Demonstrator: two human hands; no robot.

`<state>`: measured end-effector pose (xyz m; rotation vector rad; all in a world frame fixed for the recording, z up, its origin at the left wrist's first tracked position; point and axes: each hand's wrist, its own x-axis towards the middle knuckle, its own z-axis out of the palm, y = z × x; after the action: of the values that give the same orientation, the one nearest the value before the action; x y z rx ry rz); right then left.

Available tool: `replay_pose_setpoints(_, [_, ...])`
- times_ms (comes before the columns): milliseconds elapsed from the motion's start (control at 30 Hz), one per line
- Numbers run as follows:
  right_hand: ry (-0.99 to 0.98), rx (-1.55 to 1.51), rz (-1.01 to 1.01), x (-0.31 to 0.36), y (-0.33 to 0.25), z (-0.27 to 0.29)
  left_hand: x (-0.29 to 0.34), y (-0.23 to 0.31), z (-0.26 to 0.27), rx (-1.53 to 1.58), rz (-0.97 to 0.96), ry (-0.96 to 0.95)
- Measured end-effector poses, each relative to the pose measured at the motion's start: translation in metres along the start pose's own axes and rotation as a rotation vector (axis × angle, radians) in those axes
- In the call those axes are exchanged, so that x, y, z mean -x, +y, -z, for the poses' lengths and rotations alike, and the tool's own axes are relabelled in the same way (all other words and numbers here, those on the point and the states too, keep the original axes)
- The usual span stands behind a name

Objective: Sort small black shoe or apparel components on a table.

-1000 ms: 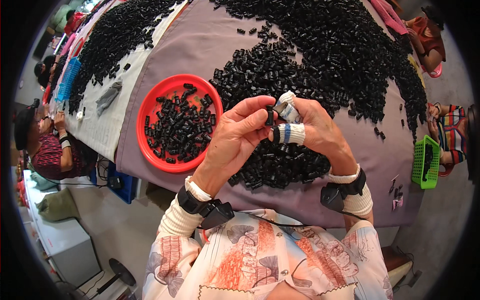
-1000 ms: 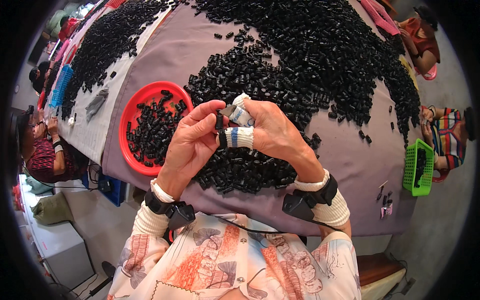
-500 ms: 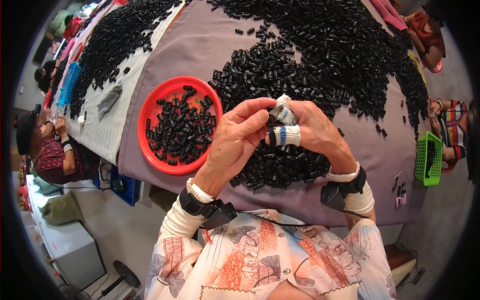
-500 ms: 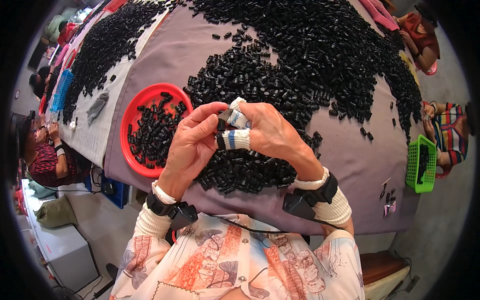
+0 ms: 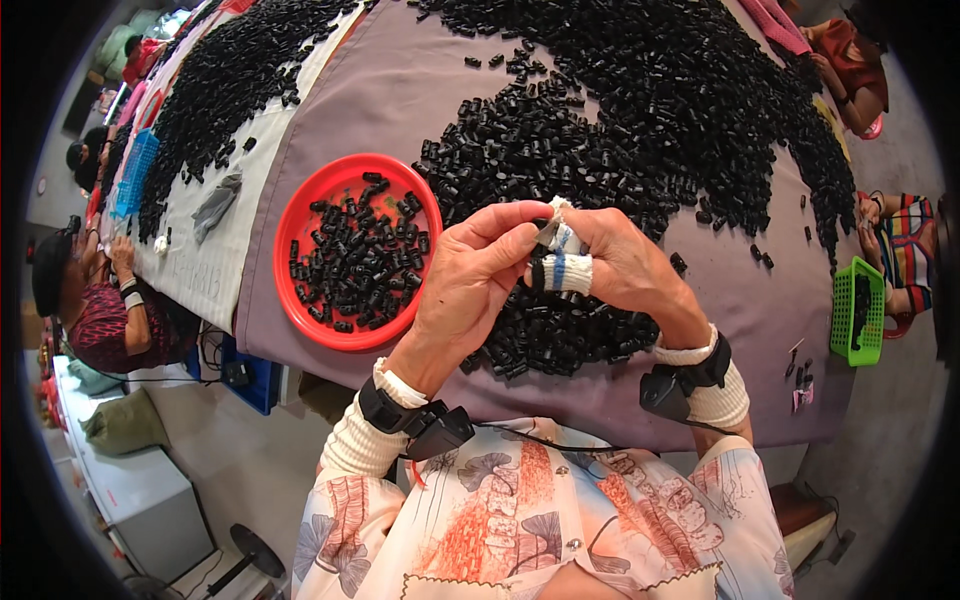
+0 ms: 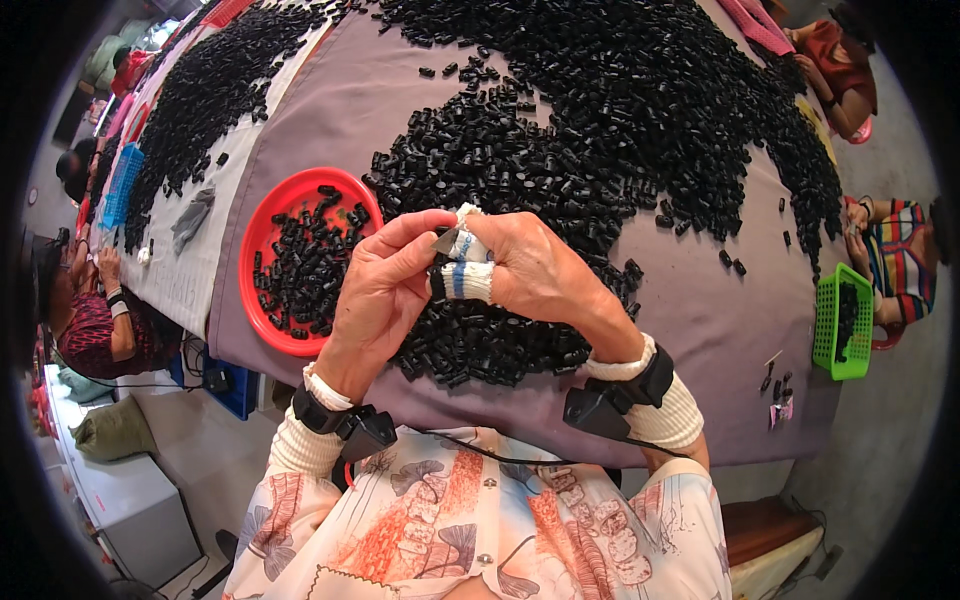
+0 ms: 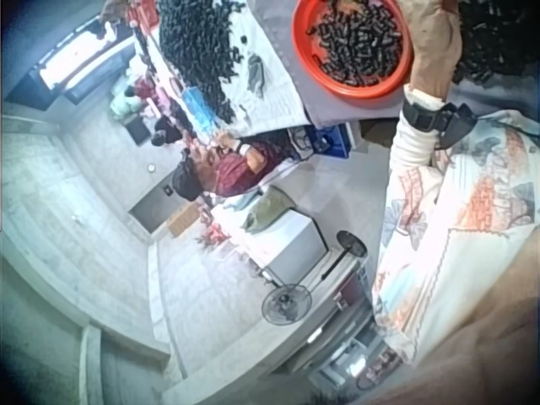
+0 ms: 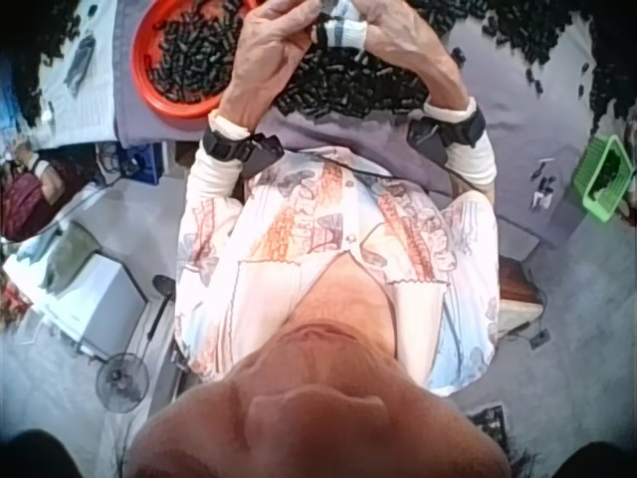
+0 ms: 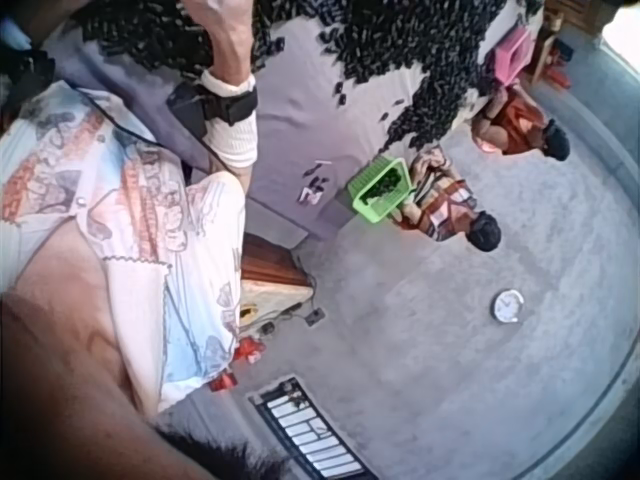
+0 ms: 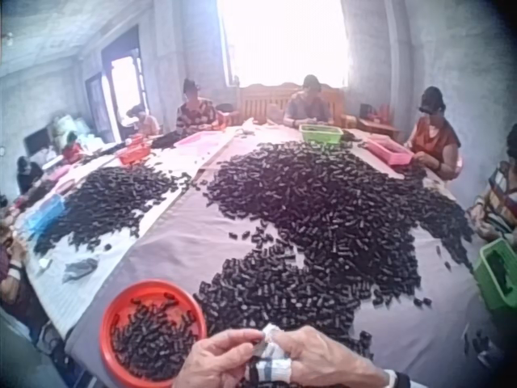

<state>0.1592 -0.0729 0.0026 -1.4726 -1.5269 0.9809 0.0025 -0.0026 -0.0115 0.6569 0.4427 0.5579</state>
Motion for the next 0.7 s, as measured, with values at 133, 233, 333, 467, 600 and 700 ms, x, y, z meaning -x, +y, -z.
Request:
replay_pose_setpoints(133, [0.027,-0.025,-0.022,0.0001,0.0019,-0.0017,-0.0007,0.0004,-0.0029,0.014,-0.017,0.009])
replay_pose_setpoints(233, [0.059,-0.108,-0.010,-0.0011,0.0051,-0.0015,-0.0010,0.0013,-0.0053,0.061,-0.007,-0.008])
replay_pose_setpoints(333, [0.075,-0.016,0.020,-0.0030,0.0033,0.0006,-0.0003,-0.0001,-0.0058,0.078,-0.004,-0.020])
replay_pose_setpoints(467, [0.039,0.032,-0.004,-0.0052,0.0005,0.0022,0.0007,-0.0002,-0.0029,0.057,-0.018,-0.013])
replay_pose_setpoints(600, [0.025,0.032,-0.007,-0.0049,0.0061,0.0013,0.0007,0.0004,-0.0046,0.043,-0.021,-0.006])
replay_pose_setpoints(700, [0.022,0.000,-0.002,-0.0038,0.0069,0.0003,-0.0003,-0.0006,-0.0021,0.024,-0.017,-0.011])
